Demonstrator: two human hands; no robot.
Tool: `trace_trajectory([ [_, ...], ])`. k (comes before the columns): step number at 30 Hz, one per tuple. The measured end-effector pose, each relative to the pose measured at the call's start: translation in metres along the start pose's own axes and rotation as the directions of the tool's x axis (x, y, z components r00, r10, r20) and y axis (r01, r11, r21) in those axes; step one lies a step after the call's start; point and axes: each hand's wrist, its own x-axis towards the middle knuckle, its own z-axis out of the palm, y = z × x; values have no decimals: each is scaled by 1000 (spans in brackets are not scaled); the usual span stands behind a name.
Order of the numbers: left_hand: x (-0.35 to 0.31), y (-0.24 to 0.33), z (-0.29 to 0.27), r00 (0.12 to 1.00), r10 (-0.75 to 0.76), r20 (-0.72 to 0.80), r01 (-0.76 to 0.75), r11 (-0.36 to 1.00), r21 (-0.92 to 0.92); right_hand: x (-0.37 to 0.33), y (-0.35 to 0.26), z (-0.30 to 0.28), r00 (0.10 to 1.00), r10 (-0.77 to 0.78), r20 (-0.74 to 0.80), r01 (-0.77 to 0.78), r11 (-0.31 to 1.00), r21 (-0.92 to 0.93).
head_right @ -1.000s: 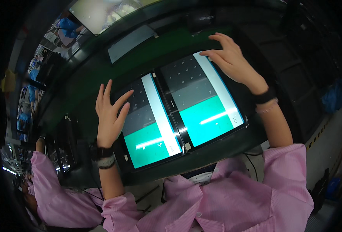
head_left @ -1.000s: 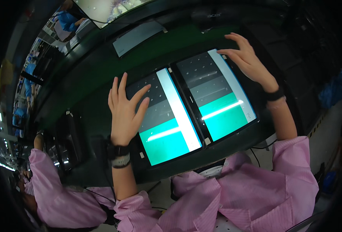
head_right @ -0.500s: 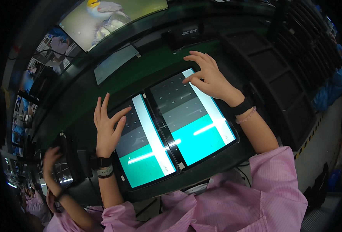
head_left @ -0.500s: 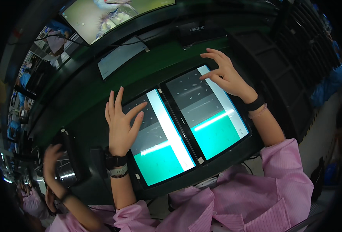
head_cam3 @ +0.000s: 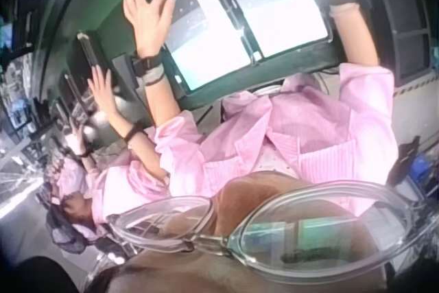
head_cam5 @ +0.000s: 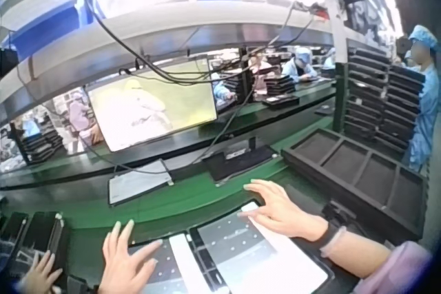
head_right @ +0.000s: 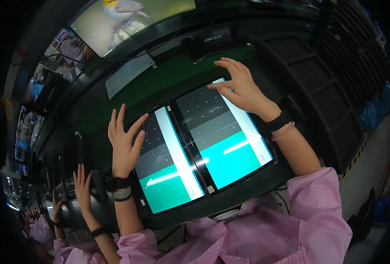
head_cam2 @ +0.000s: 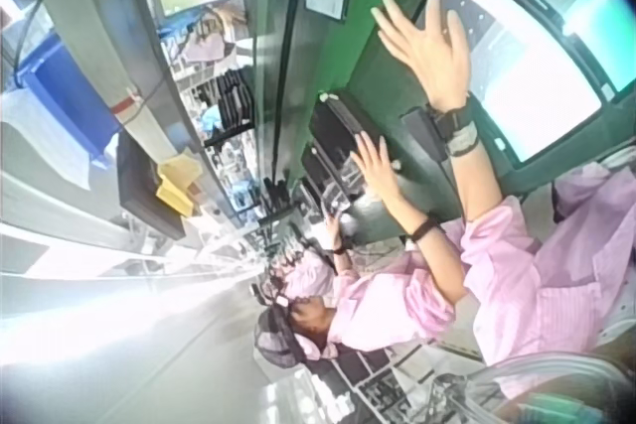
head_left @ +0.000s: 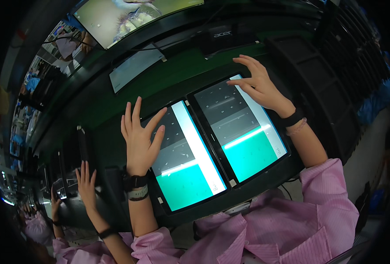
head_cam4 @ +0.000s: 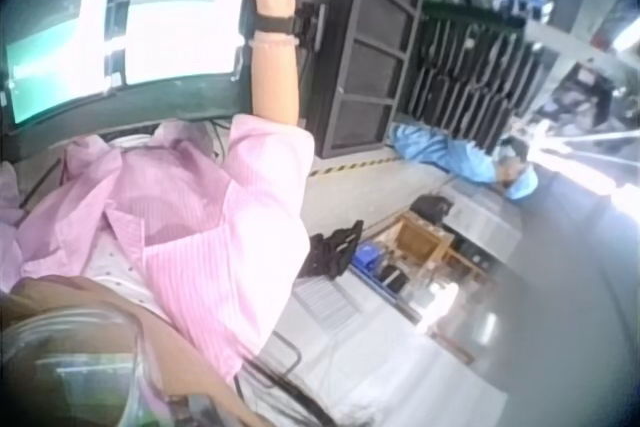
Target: The recorder is removing protective films and performing touch screen tests on multiple tablet devices on an assembly line.
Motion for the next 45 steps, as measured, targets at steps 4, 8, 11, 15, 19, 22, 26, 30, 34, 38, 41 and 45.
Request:
trace_trajectory([
  [4,2,-5,8,997,-22,75,17,998,67,4,0,3,1000,-2,3,2,996,-85],
  [8,-4,1,-10,999,-43,-18,44,999,3,-2,-1,-12,989,58,-135,-49,996,72],
  [11,-14,11,-21,999,-37,-3,37,999,-5,-20,-7,-28,984,104,-147,-87,989,116],
  [15,-68,28,-59,984,-169,53,169,986,10,-38,-44,-34,993,110,-39,-100,975,199],
  [19,-88,43,-38,978,-185,98,195,975,-108,-87,-51,-53,980,199,-13,-195,969,152],
  [22,-114,59,-39,966,-249,66,256,954,-156,-102,-73,-53,984,179,-28,-171,971,169],
  [26,-145,73,-35,971,-236,-29,230,963,-138,-123,-99,-49,997,77,13,-78,991,111],
  [30,-169,83,-31,974,-217,-65,212,975,-67,-129,-116,-38,998,31,60,-37,993,109],
  [34,-177,86,-31,972,-219,-88,215,975,-58,-129,-122,-35,998,21,57,-26,996,87],
  [38,-178,88,-31,973,-212,-92,208,977,-51,-131,-122,-34,998,25,62,-30,996,79],
  [41,-179,89,-31,965,-242,-101,237,969,-64,-131,-124,-33,999,23,43,-27,996,89],
  [45,-179,88,-28,968,-246,-56,244,969,-40,-132,-123,-32,999,12,35,-15,996,82],
])
